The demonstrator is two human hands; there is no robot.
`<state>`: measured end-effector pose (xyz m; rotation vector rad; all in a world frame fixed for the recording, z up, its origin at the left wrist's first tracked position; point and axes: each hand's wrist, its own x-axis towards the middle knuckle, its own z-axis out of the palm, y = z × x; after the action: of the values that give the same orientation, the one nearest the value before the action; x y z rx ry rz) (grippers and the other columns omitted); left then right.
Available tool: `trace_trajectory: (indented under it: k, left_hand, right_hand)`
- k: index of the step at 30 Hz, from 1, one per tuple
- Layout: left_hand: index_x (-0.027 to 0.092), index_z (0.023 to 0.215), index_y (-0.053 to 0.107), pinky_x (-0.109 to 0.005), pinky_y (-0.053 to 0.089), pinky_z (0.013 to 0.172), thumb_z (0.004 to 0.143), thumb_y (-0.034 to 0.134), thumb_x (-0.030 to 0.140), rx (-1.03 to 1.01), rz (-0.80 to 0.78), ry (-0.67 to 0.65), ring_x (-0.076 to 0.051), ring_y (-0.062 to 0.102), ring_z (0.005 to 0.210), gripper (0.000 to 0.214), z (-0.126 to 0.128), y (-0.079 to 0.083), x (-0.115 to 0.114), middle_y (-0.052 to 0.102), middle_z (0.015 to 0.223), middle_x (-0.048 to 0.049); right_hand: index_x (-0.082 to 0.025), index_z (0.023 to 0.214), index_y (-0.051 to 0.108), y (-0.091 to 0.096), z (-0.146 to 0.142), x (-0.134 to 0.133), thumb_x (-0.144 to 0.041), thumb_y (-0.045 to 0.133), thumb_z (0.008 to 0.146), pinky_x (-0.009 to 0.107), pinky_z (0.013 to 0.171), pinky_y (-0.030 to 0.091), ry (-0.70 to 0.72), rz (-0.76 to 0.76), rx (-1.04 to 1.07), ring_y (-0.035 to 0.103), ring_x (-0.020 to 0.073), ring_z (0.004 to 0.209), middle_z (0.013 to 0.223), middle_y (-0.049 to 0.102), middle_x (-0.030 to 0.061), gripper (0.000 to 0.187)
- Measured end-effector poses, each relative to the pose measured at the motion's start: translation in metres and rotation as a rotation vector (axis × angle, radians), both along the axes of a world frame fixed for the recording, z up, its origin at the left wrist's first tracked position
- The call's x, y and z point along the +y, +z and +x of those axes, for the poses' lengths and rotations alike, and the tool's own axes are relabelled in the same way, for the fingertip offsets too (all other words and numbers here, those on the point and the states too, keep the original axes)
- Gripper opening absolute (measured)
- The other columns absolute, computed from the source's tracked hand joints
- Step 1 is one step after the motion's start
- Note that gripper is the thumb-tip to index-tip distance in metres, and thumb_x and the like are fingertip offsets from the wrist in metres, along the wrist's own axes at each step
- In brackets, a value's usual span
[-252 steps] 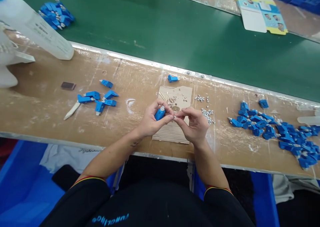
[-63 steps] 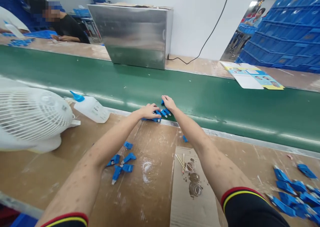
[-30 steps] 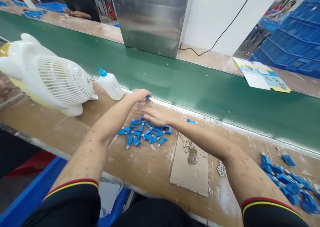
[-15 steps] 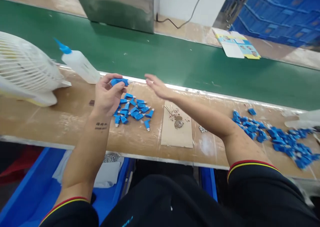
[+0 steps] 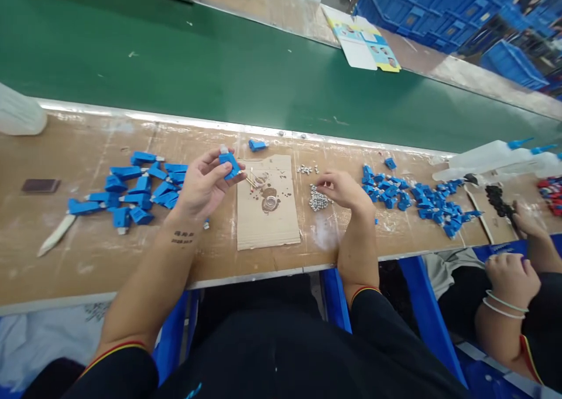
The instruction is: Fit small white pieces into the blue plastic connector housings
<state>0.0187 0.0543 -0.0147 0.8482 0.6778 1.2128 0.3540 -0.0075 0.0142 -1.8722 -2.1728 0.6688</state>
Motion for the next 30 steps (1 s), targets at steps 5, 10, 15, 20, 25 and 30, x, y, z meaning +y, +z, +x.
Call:
trace_trajectory:
  k: [5,10,15,20,25,30]
  left_hand:
    - [0.024,0.096,0.079,-0.031,0.060,0.064,0.067,0.101,0.031,0.019,0.001,0.012,-0.018,0.073,0.079,0.038,-0.008,-0.008,-0.010,0.075,0.091,-0.0014]
    - [0.023,0.092,0.075,-0.027,0.047,0.055,0.069,0.092,0.024,0.025,-0.039,0.018,-0.020,0.071,0.082,0.029,-0.015,-0.005,-0.010,0.076,0.090,-0.0025]
    - [0.023,0.087,0.066,-0.025,0.046,0.055,0.066,0.079,0.014,-0.002,-0.078,0.006,-0.014,0.061,0.070,0.027,-0.007,0.005,-0.017,0.068,0.079,-0.0014]
    - [0.021,0.088,0.063,-0.023,0.036,0.049,0.066,0.078,0.018,0.075,-0.024,-0.263,-0.010,0.047,0.055,0.027,0.014,0.012,-0.046,0.054,0.068,0.0039]
    - [0.018,0.089,0.065,-0.024,0.039,0.056,0.080,0.084,0.031,0.331,0.193,-0.288,-0.009,0.046,0.058,0.025,0.024,0.009,-0.061,0.053,0.068,0.0043]
    - [0.018,0.086,0.065,-0.024,0.038,0.054,0.084,0.085,0.050,0.302,0.187,-0.269,-0.008,0.046,0.056,0.038,0.024,0.005,-0.058,0.056,0.069,0.0034]
  right_hand:
    - [-0.023,0.091,0.079,-0.021,-0.012,0.010,-0.023,0.065,0.088,0.034,0.074,0.042,-0.123,-0.046,-0.239,0.064,0.0227,0.092,0.100,0.075,0.0080,0.014]
    - [-0.024,0.089,0.077,-0.034,-0.015,0.017,-0.016,0.060,0.087,0.033,0.071,0.040,-0.166,-0.055,-0.256,0.063,0.0214,0.089,0.096,0.075,0.0067,0.019]
    - [-0.022,0.082,0.069,-0.029,-0.014,0.014,-0.014,0.064,0.086,0.034,0.076,0.047,-0.075,0.149,0.083,0.062,0.0178,0.082,0.087,0.071,0.0032,0.010]
    - [-0.027,0.096,0.069,-0.022,-0.065,-0.006,-0.029,0.071,0.096,0.031,0.070,0.056,0.078,0.480,0.821,0.069,0.0150,0.081,0.089,0.074,0.0001,0.004]
    - [-0.029,0.104,0.077,-0.022,-0.115,-0.022,-0.028,0.075,0.098,0.029,0.068,0.058,0.131,0.523,0.949,0.073,0.0145,0.080,0.089,0.077,0.0011,0.007]
    - [-0.030,0.101,0.080,-0.027,-0.126,-0.021,-0.034,0.082,0.094,0.028,0.066,0.058,0.203,0.542,1.005,0.072,0.0138,0.077,0.085,0.077,-0.0006,0.007]
